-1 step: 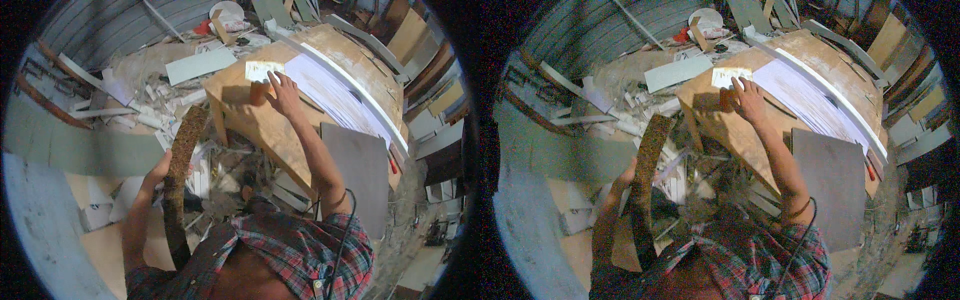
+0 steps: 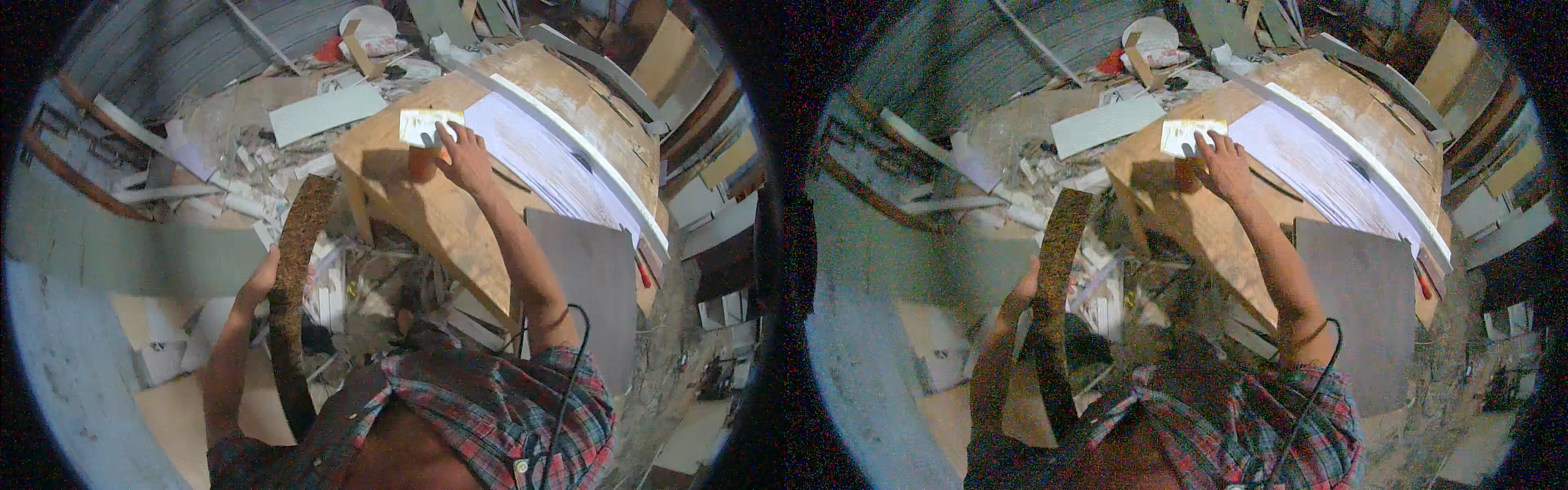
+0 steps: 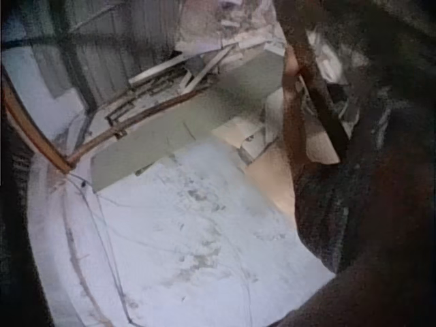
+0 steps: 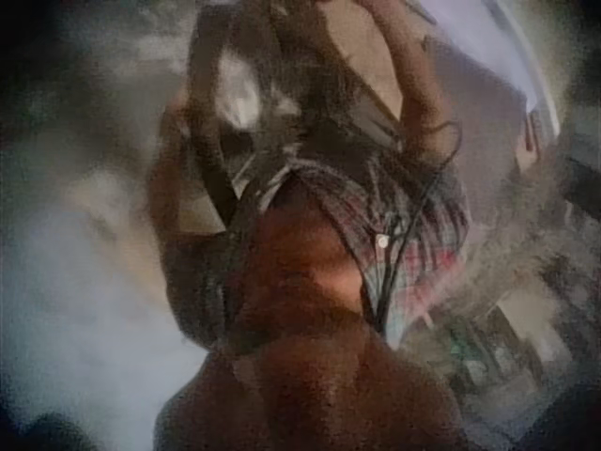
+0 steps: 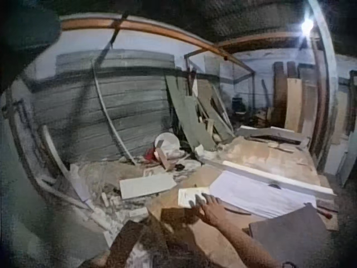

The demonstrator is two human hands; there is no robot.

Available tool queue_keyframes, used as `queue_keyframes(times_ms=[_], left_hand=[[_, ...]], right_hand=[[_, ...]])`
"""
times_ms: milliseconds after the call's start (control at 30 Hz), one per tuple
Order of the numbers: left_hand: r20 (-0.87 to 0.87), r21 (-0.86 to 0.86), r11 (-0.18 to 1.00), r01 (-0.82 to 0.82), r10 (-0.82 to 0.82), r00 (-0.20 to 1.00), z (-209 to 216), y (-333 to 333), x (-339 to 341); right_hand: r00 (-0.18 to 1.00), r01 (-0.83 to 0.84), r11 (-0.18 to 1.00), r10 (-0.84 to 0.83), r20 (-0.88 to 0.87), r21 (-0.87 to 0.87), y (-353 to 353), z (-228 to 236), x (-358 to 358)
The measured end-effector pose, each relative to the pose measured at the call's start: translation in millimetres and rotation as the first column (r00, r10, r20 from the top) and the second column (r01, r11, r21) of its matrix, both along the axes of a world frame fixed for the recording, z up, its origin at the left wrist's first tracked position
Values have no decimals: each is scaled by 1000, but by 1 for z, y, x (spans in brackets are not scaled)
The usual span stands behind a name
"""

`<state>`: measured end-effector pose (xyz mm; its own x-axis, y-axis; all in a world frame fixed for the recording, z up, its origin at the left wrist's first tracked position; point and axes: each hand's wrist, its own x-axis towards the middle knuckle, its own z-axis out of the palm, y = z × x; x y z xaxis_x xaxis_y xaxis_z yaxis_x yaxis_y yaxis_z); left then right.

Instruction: The person applies a strip of edge banding to the edge of a rectangular wooden board. They align the strip, press it down with their hands, and use a red-handled tool to smooth the surface and ensure adhesion. The person repeats this process on different edges of the board.

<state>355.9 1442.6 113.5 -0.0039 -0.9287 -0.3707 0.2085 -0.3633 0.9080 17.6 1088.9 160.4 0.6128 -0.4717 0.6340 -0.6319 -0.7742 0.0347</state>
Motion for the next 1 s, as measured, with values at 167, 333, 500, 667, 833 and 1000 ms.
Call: queue_keyframes(times_ms=[167,333,500,667,833,1000], left_hand=[[429,-63,988,142,-102,897,16,-132,48],[338,-156,973,170,-109,935,11,-244,52],[567,-233,959,163,-2,823,-34,-360,66],[264,-172,922,347,-296,918,33,-425,37],[-58,-192,908,371,-388,920,47,-486,62],[-159,-225,912,342,-380,911,82,-540,79]], right_hand=[[979,-76,979,109,-172,191,-80,2,10],[902,-175,622,-208,377,763,-108,42,19],[654,-303,574,-456,604,761,-152,30,5],[122,-509,662,-578,807,551,-169,45,-19],[529,-15,870,-411,742,493,-148,86,-27],[961,93,963,-21,277,-251,-137,136,30]])
